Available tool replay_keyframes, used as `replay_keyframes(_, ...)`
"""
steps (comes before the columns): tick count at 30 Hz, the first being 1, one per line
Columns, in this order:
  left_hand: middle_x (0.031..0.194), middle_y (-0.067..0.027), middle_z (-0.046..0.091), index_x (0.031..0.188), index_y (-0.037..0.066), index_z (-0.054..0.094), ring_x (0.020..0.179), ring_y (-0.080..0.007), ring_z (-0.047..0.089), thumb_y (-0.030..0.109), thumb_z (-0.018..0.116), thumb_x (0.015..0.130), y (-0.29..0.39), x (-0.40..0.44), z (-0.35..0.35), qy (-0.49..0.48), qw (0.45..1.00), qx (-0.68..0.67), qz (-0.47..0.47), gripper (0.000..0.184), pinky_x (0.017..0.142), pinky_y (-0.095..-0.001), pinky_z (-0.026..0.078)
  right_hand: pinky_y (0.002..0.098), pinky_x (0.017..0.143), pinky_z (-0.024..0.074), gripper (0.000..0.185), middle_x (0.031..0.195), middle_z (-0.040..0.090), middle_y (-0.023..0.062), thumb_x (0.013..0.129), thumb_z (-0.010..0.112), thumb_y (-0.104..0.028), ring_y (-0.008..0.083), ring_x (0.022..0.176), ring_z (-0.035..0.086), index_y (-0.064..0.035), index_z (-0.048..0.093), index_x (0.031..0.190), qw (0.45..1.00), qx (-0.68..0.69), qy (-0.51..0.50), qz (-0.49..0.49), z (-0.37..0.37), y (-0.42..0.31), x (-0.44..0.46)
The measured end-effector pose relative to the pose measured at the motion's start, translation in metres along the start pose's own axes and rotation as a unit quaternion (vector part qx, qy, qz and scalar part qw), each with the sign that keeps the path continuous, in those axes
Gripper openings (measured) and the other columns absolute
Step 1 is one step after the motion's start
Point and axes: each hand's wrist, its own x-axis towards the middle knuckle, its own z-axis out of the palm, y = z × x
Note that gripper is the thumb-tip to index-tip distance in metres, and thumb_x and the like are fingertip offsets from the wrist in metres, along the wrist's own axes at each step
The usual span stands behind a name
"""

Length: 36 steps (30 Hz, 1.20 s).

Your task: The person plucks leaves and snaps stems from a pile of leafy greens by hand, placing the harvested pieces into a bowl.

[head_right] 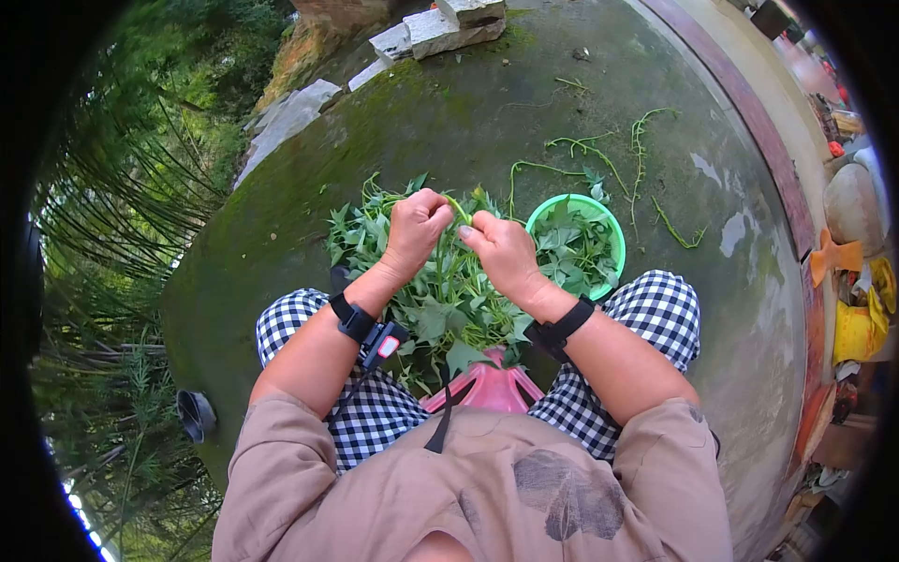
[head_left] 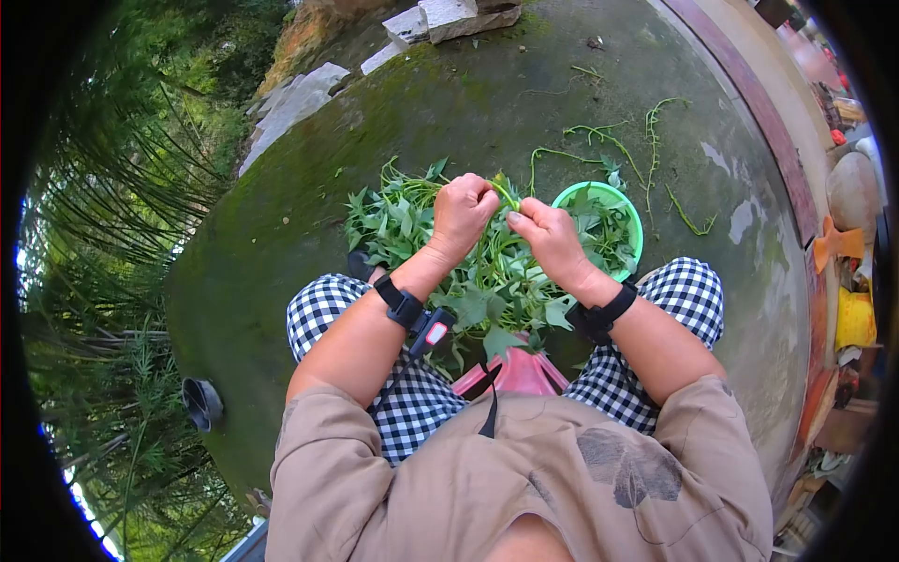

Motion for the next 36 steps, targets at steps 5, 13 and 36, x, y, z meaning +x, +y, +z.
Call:
replay_keyframes(5, 0.073, -0.0135, 0.062, 0.074, 0.003, 0.062, 0.066, -0.0327, 0.061, 0.013, 0.062, 0.077, 0.005, -0.008, 0.007, 0.008, 0.999, 0.046, -0.002, 0.011, 0.060, -0.0422, 0.048, 0.0426, 0.057, 0.0431, 0.029, 0.066, 0.059, 0.0171, 0.088, 0.060, -0.033, 0.0354, 0.063, 0.059, -0.0042, 0.060, 0.082, 0.999, 0.016, 0.042, -0.016, 0.000, -0.004, -0.002)
replay_keyframes(13, 0.059, -0.0071, 0.060, 0.068, 0.003, 0.059, 0.055, -0.0182, 0.058, 0.010, 0.059, 0.079, 0.004, 0.004, -0.001, 0.034, 0.944, -0.223, -0.239, 0.013, 0.051, -0.0336, 0.045, 0.0348, 0.053, 0.0392, 0.028, 0.060, 0.053, 0.0135, 0.089, 0.063, -0.027, 0.0201, 0.053, 0.048, -0.0004, 0.062, 0.081, 0.988, 0.150, 0.043, 0.016, 0.011, -0.003, -0.001)
replay_keyframes(36, 0.099, -0.0151, 0.069, 0.104, 0.006, 0.058, 0.092, -0.0286, 0.067, 0.012, 0.054, 0.097, -0.012, 0.027, -0.054, 0.045, 0.812, -0.481, -0.329, 0.011, 0.076, -0.0435, 0.056, 0.0248, 0.044, 0.0365, 0.027, 0.062, 0.055, -0.0011, 0.091, 0.060, -0.024, 0.0069, 0.048, 0.045, -0.0010, 0.065, 0.078, 0.962, 0.248, -0.003, 0.117, 0.001, 0.016, 0.001)
